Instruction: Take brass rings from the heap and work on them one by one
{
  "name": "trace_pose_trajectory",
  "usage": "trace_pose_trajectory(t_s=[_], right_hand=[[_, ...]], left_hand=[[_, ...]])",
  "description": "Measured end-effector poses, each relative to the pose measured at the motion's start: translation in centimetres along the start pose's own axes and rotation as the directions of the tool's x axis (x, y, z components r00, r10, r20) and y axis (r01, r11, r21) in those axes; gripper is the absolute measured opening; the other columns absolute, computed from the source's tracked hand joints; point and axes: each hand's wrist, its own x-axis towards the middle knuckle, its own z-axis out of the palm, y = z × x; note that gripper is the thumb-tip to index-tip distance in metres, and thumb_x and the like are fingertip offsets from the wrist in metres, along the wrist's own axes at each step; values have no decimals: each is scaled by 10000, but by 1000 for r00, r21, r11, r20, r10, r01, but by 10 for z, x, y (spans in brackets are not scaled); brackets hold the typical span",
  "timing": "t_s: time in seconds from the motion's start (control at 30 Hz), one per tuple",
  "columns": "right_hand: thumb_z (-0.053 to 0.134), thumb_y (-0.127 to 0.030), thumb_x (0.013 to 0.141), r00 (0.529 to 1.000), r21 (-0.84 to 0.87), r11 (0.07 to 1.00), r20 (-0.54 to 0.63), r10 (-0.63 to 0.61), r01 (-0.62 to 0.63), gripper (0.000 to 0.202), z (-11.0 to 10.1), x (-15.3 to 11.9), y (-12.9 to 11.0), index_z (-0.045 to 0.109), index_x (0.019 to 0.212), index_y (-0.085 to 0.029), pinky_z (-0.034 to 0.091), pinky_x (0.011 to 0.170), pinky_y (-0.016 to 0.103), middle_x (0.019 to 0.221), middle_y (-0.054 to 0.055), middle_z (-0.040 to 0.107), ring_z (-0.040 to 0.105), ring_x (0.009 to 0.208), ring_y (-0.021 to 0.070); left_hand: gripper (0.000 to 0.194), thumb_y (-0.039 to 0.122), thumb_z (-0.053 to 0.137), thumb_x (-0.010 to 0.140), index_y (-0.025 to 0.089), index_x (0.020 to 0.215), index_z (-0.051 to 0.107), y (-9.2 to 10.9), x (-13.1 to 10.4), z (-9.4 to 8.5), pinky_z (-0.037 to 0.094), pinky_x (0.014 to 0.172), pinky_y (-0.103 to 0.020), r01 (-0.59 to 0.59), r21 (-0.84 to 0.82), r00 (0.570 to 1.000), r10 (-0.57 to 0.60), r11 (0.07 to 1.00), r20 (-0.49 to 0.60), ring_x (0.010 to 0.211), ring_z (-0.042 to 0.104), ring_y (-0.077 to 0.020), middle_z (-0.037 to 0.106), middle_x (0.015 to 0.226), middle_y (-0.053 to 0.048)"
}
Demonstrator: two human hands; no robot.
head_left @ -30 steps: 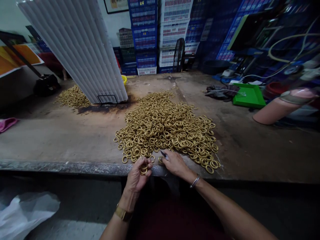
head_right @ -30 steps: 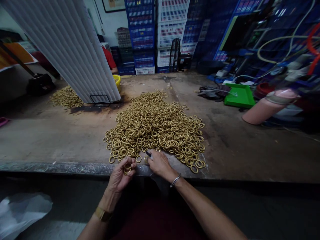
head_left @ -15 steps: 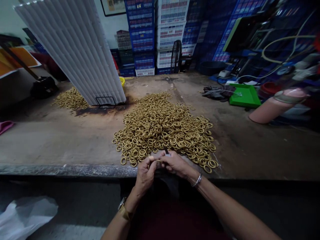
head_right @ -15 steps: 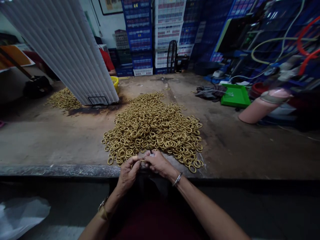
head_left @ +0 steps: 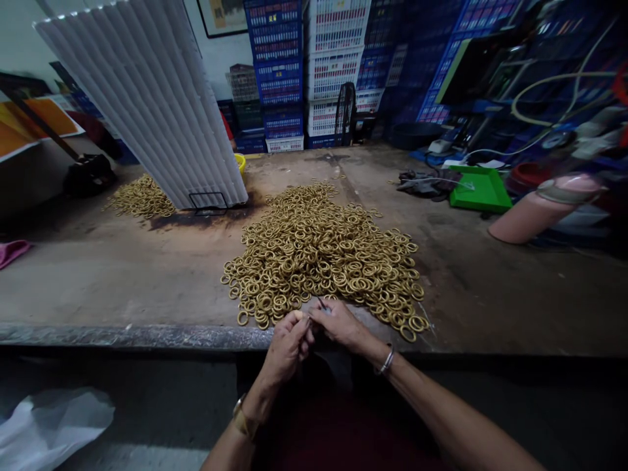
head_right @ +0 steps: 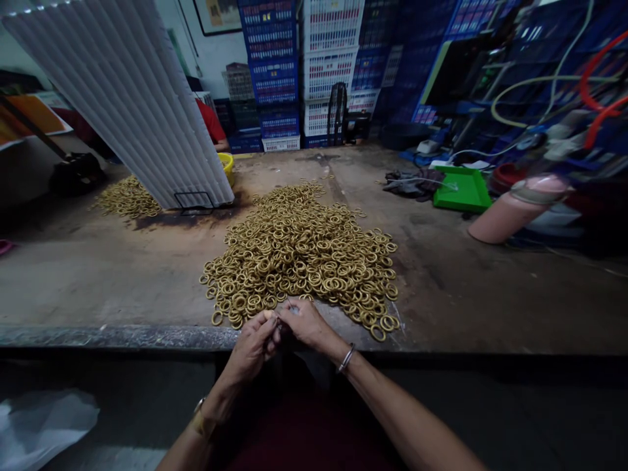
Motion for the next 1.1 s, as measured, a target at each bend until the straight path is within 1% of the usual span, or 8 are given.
trace_pose_trajectory(t_s=[0.2, 0.3, 0.37, 0.47, 0.6, 0.7, 0.9, 1.1], right_hand=[[481, -383, 720, 996, 131, 991, 87, 30, -41, 238, -1, -2, -1, 454, 616, -171, 202, 327, 158, 483, -61, 480, 306, 351, 32], [461, -337, 734, 997, 110, 993, 67, 32, -39, 203, -3, -1, 0, 457, 615, -173, 210, 330, 160, 490, -56, 490, 302, 350, 35], [447, -275, 734, 1000, 24, 1000, -16, -14, 14, 169, -3, 0, 2, 474, 605, -170, 265, 370, 163, 505, -46, 499, 346, 387, 45], [439, -204, 731, 975, -244, 955, -104, -197, 168, 155, -2, -1, 7, 525, 610, -160, 338, 494, 185, 560, -21, 528, 438, 511, 76], [440, -145, 725, 935, -555, 773, 24, -354, 307, 129, 0, -6, 12, 534, 640, -170, 291, 517, 207, 582, -16, 531, 423, 525, 87], [451, -113, 697, 934, -647, 693, 93, -344, 319, 110, 1, -9, 12, 540, 687, -177, 273, 523, 215, 600, -9, 548, 435, 534, 95], [441, -137, 724, 946, -713, 627, 175, -273, 313, 133, -2, -7, 11, 570, 721, -174, 282, 535, 222, 646, 16, 595, 484, 575, 116], [432, -205, 791, 973, -808, 568, 25, -228, 154, 218, -7, 5, 17, 580, 949, -192, 325, 634, 223, 819, 41, 641, 561, 750, 146]], left_hand=[[334, 487, 553, 721, 171, 701, 447, -1, -3, 2, 218, 378, -145, 21, -132, 1000, -20, 991, 7, 390, 318, -26, 448, 549, 58], [335, 488, 558, 717, 177, 701, 434, -2, -3, 3, 220, 376, -146, 7, -153, 1000, -7, 988, 0, 386, 317, -26, 449, 544, 63], [334, 488, 559, 715, 183, 705, 425, -2, -3, 2, 222, 375, -147, -2, -158, 1000, 1, 987, -9, 384, 321, -28, 454, 543, 65], [317, 476, 548, 730, 187, 716, 420, -2, -3, 1, 233, 378, -147, -18, -136, 1000, 15, 991, -26, 392, 335, -30, 466, 558, 64], [298, 463, 515, 762, 181, 715, 432, -2, -3, -1, 243, 380, -149, -57, -46, 998, 56, 997, -34, 403, 340, -32, 466, 571, 58], [289, 451, 495, 782, 175, 711, 442, -3, -1, -2, 244, 377, -147, -99, 14, 994, 100, 995, -47, 402, 332, -32, 457, 565, 57], [289, 436, 510, 779, 170, 686, 446, -5, -7, -2, 255, 376, -141, -139, 61, 987, 143, 988, -68, 405, 347, -32, 459, 542, 55], [270, 407, 569, 748, 185, 705, 423, 6, -27, -2, 233, 345, -137, -44, -262, 999, 45, 964, -1, 365, 327, -32, 472, 520, 61]])
